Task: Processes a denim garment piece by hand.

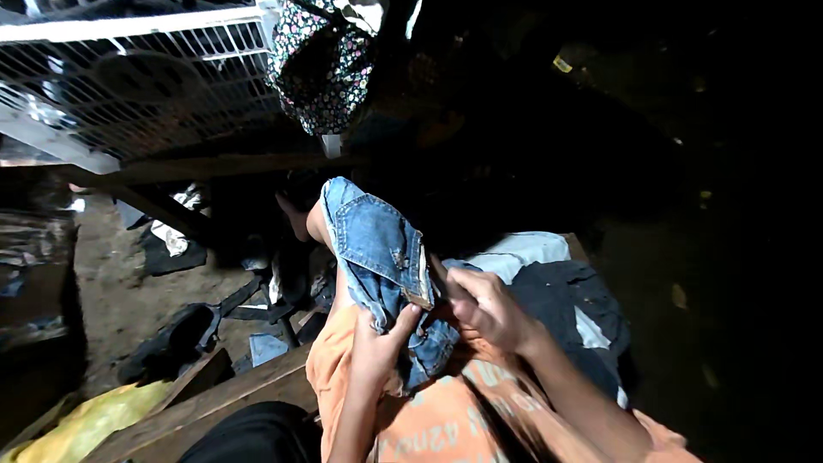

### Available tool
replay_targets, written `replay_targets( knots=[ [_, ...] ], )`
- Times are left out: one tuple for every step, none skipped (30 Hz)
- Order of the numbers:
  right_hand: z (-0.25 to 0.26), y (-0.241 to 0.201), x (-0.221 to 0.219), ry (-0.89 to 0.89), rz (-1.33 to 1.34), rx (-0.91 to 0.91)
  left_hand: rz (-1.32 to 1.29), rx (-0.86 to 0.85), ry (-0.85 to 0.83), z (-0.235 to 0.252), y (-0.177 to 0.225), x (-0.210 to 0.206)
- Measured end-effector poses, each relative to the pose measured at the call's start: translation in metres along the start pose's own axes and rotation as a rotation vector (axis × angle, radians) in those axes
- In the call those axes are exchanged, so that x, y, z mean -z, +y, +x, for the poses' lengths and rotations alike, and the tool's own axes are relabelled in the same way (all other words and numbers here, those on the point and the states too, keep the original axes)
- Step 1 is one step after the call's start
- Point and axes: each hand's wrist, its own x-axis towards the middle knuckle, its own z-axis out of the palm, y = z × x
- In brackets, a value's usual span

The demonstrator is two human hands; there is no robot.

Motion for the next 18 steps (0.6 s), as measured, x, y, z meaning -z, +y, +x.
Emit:
replay_targets(
  knots=[
    [-0.008,-0.005,0.002,-0.01,-0.077,0.001,0.012,0.002,0.02,-0.001,0.002,-0.002],
    [-0.015,-0.01,0.002,-0.017,-0.138,0.007,0.024,0.001,0.041,-0.001,0.003,-0.004],
    [-0.021,-0.013,0.0,-0.022,-0.181,0.014,0.034,-0.001,0.055,-0.001,0.004,-0.005],
    [-0.025,-0.013,-0.003,-0.016,-0.214,0.014,0.039,-0.004,0.063,-0.001,0.003,-0.007],
    [-0.027,-0.014,-0.005,-0.007,-0.24,0.001,0.033,-0.014,0.066,-0.001,0.002,-0.008],
    [-0.027,-0.014,-0.007,0.002,-0.258,-0.02,0.02,-0.028,0.064,-0.002,0.001,-0.008],
    [-0.027,-0.014,-0.008,0.012,-0.268,-0.042,0.006,-0.034,0.061,-0.003,0.001,-0.009],
    [-0.026,-0.013,-0.008,0.025,-0.276,-0.062,-0.002,-0.032,0.049,-0.004,0.001,-0.008],
    [-0.026,-0.013,-0.009,0.04,-0.288,-0.076,0.0,-0.032,0.033,-0.005,0.001,-0.007],
    [-0.025,-0.013,-0.009,0.052,-0.298,-0.087,0.015,-0.035,0.017,-0.006,0.001,-0.006],
    [-0.025,-0.013,-0.009,0.057,-0.308,-0.096,0.043,-0.044,0.003,-0.006,0.0,-0.005],
    [-0.025,-0.014,-0.008,0.055,-0.318,-0.106,0.079,-0.066,-0.012,-0.007,-0.001,-0.004],
    [-0.024,-0.015,-0.007,0.049,-0.326,-0.115,0.115,-0.107,-0.028,-0.006,-0.004,-0.003],
    [-0.022,-0.016,-0.006,0.046,-0.33,-0.122,0.143,-0.152,-0.042,-0.006,-0.006,-0.002],
    [-0.02,-0.017,-0.006,0.043,-0.325,-0.128,0.167,-0.19,-0.051,-0.005,-0.008,-0.001],
    [-0.018,-0.018,-0.006,0.054,-0.317,-0.125,0.188,-0.219,-0.055,-0.005,-0.01,-0.001],
    [-0.017,-0.017,-0.008,0.081,-0.312,-0.111,0.206,-0.234,-0.049,-0.005,-0.011,-0.003],
    [-0.015,-0.014,-0.011,0.124,-0.313,-0.087,0.217,-0.241,-0.041,-0.005,-0.01,-0.004]
  ],
)
